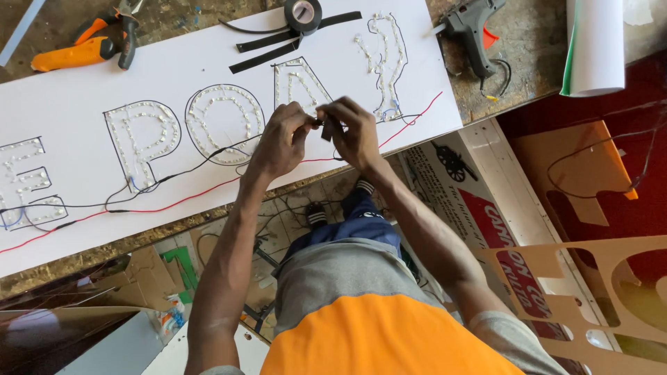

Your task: Connecting electrical wires to LED modules on a sign board

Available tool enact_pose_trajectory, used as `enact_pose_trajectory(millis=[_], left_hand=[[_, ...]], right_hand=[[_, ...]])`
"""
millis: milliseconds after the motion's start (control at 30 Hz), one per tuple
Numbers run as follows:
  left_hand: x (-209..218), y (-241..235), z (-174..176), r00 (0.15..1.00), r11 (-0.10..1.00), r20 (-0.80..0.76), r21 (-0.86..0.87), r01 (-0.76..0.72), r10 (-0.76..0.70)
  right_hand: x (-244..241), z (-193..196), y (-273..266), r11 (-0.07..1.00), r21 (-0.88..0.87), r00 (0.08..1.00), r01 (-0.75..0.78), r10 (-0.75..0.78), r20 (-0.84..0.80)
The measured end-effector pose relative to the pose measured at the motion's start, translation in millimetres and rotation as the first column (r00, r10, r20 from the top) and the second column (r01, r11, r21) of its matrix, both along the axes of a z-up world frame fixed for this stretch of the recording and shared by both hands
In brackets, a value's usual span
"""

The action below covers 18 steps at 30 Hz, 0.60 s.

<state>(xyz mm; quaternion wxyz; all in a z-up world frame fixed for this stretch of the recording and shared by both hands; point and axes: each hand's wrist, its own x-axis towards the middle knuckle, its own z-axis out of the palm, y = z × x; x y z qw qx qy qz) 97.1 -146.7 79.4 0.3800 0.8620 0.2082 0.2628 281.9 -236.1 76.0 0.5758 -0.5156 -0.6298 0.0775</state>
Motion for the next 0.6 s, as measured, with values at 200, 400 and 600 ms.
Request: enact_pose_trajectory(millis=[200, 400, 600], left_hand=[[15.4, -4.6, -47.7, 0.988, 0.933, 0.135, 0.338, -0.121, 0.079], [1.3, -7.6, -46.1, 0.986, 0.874, 0.074, 0.456, -0.168, 0.150], [10.1, -7.2, -62.1, 0.958, 0.767, 0.226, 0.578, -0.279, 0.178]], right_hand=[[25.5, -21.3, 41.3, 0.879, -0.472, 0.996, 0.063, -0.029, 0.080], [26.0, -12.4, 40.7, 0.756, -0.617, 0.970, -0.218, 0.101, -0.219], [33.1, -15.5, 46.7, 0.673, -0.679, 0.938, -0.294, 0.064, -0.342]])
